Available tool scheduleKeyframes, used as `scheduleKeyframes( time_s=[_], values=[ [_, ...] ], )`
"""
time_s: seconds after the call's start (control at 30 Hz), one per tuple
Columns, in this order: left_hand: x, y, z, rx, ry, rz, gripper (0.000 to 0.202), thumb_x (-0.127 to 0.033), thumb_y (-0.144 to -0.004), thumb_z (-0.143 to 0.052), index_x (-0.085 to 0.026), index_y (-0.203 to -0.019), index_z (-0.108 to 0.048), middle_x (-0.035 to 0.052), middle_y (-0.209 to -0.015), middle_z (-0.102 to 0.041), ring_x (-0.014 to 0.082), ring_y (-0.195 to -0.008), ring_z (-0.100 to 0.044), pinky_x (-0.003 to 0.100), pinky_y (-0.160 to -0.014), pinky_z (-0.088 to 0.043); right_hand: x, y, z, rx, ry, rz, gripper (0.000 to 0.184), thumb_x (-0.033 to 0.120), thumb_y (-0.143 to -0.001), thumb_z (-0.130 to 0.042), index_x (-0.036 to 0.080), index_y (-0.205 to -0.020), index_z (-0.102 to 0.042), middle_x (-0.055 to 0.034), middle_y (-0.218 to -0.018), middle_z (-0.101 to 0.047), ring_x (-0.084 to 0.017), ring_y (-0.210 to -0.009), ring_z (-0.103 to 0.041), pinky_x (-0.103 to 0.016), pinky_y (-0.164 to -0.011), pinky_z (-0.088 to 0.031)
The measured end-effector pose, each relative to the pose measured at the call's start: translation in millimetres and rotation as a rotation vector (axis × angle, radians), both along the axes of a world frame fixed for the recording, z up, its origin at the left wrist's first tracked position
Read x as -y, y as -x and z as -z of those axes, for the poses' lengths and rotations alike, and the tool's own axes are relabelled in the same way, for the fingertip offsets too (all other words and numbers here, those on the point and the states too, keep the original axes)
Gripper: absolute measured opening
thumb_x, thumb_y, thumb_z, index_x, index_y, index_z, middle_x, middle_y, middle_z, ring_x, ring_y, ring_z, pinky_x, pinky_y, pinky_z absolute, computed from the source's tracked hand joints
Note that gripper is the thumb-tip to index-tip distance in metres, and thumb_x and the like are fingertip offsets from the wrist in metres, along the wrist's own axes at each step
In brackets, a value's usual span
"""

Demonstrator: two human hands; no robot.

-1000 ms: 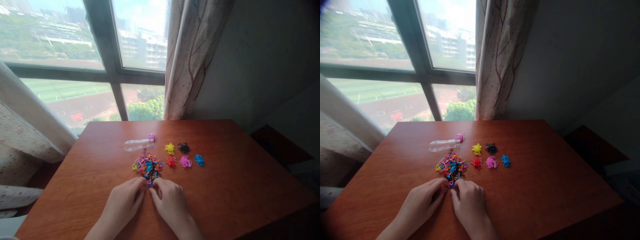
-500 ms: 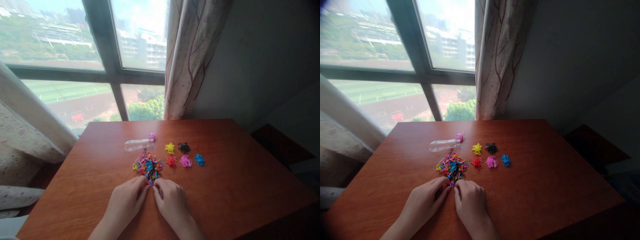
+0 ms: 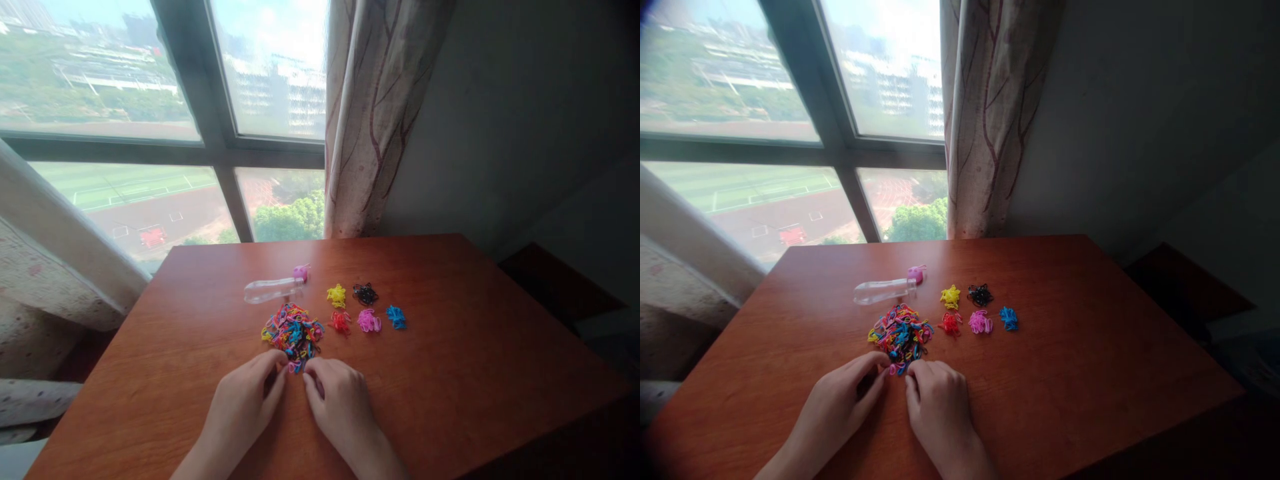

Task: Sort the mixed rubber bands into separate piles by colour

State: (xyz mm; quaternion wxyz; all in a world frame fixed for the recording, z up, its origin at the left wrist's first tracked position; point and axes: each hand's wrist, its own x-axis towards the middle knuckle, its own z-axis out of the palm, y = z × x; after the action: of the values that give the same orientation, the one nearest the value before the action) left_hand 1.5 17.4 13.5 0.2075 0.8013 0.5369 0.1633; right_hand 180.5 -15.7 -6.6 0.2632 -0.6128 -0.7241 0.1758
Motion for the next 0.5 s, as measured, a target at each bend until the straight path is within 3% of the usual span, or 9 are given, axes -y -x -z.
scheduleKeyframes(
  time_s=[0.13,0.3,0.5],
  values=[
    [-11,-14,-16.2,-0.055,-0.067,0.048,0.017,-0.028,-0.093,-0.045,-0.023,-0.089,-0.061,-0.0015,-0.074,-0.070,0.0140,-0.063,-0.065,0.022,-0.057,-0.045,-1,0,-0.8,0.020,0.009,0.002,0.014,0.011,-0.086,-0.058,0.023,-0.079,-0.057,0.0042,-0.075,-0.065,-0.014,-0.072,-0.059,-0.027,-0.063,-0.026],
    [-43,-65,-42.6,-0.205,-0.142,0.279,0.018,-0.019,-0.093,-0.045,-0.021,-0.087,-0.062,0.0018,-0.085,-0.074,0.0164,-0.075,-0.070,0.023,-0.061,-0.047,-1,0,1.0,0.112,0.068,0.068,0.015,0.009,-0.081,-0.058,0.022,-0.075,-0.061,0.0014,-0.073,-0.067,-0.015,-0.066,-0.061,-0.029,-0.058,-0.024],
    [-75,-128,-47.0,-0.248,-0.182,0.467,0.013,-0.020,-0.089,-0.052,-0.019,-0.088,-0.065,0.0066,-0.085,-0.075,0.0218,-0.074,-0.072,0.029,-0.064,-0.053,-2,0,3.4,0.121,0.073,0.041,0.018,0.006,-0.076,-0.057,0.022,-0.076,-0.065,-0.0002,-0.075,-0.068,-0.017,-0.069,-0.063,-0.028,-0.058,-0.027]
  ],
)
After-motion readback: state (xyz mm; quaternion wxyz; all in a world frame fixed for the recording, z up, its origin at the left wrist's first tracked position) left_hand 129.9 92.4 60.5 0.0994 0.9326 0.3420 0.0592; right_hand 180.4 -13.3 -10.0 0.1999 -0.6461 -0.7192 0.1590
